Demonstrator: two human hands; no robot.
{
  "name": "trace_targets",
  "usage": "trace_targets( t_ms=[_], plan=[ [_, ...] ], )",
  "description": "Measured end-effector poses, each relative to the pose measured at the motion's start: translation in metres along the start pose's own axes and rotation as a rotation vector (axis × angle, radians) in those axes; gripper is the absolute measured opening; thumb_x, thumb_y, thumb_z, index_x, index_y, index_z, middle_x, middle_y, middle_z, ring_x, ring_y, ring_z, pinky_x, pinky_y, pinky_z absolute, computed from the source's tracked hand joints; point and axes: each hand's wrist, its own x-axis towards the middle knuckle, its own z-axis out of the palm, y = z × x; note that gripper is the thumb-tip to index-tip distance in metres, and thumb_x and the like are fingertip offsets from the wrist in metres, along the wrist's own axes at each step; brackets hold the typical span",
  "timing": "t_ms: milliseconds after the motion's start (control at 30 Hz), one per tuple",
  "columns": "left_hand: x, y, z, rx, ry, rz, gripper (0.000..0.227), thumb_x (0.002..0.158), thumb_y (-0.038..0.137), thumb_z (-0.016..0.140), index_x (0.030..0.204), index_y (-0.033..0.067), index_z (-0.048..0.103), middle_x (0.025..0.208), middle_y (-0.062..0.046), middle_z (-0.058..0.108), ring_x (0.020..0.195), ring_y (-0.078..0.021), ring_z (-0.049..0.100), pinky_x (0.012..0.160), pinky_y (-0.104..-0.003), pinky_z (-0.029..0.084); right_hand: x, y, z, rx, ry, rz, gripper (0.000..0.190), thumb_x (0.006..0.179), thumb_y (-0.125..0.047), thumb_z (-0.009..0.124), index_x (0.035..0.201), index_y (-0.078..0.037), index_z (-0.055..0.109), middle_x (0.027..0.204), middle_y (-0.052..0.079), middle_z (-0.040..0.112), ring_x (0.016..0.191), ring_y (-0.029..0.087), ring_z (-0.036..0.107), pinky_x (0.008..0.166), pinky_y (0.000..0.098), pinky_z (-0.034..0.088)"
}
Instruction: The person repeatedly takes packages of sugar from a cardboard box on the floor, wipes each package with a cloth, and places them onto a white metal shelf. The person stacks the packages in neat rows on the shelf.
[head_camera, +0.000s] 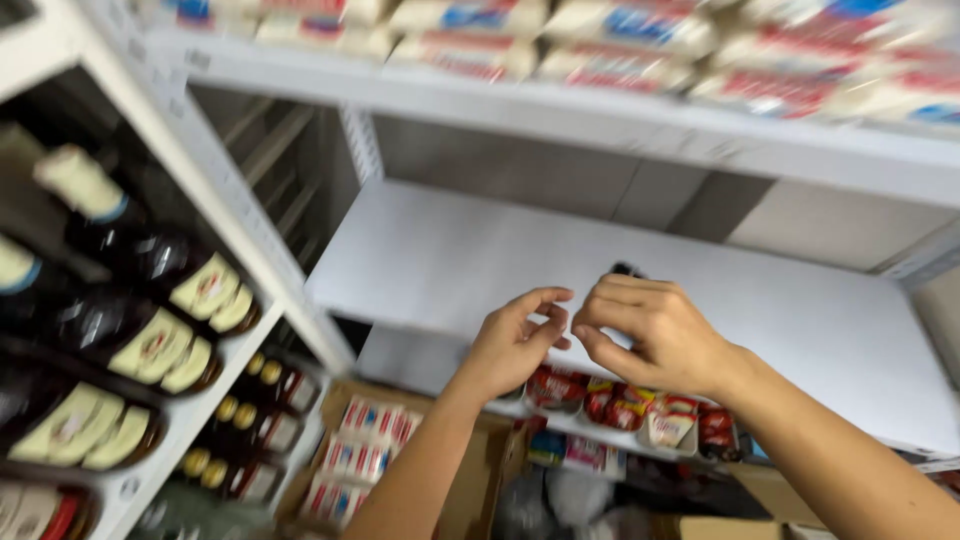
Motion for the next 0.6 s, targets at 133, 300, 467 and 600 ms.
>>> trace_targets(
  t_ms=[133, 300, 467, 600],
  plan=[
    [-0.031, -0.083, -0.043, 0.007, 0.16, -0.099, 0.032, 0.101, 0.011, 0.06, 0.133, 0.0107, 0.065, 0.101, -0.004, 0.072, 0.086, -0.0133, 0.075, 0.075, -0.025, 0.059, 0.005, 0.026, 0.102, 0.181, -0.13, 0.005, 0.008, 0.085, -0.009, 0.067, 0.083, -0.002, 0.07, 0.078, 0.012, 0.068, 0.075, 0.027, 0.067, 0.066, 0.0404, 0.055],
    [-0.092, -0.185, -0.107, 0.128, 0.399, -0.234, 0.038, 0.098, 0.016, 0.066, 0.136, 0.0124, 0.065, 0.11, -0.007, 0.077, 0.092, -0.0154, 0.073, 0.083, -0.027, 0.058, 0.01, 0.04, 0.244, 0.371, -0.339, 0.156, 0.016, 0.088, -0.011, 0.063, 0.096, -0.002, 0.074, 0.092, 0.014, 0.073, 0.082, 0.031, 0.071, 0.072, 0.041, 0.058],
    [-0.168, -0.279, -0.144, 0.021, 0.671, -0.405, 0.037, 0.097, 0.019, 0.065, 0.134, 0.011, 0.066, 0.111, -0.007, 0.076, 0.093, -0.015, 0.071, 0.081, -0.029, 0.057, -0.019, 0.072, 0.401, 0.556, -0.5, 0.265, 0.028, 0.088, -0.01, 0.063, 0.114, -0.006, 0.07, 0.102, 0.012, 0.075, 0.091, 0.028, 0.073, 0.079, 0.0396, 0.058],
    [-0.218, -0.287, -0.162, 0.126, 0.725, -0.804, 0.038, 0.099, 0.026, 0.063, 0.136, 0.0171, 0.067, 0.105, -0.007, 0.075, 0.088, -0.0143, 0.068, 0.079, -0.03, 0.052, -0.067, 0.101, 0.527, 0.534, -0.842, 0.656, 0.033, 0.095, -0.019, 0.063, 0.126, -0.011, 0.069, 0.099, 0.015, 0.077, 0.091, 0.027, 0.074, 0.084, 0.0375, 0.058]
  ],
)
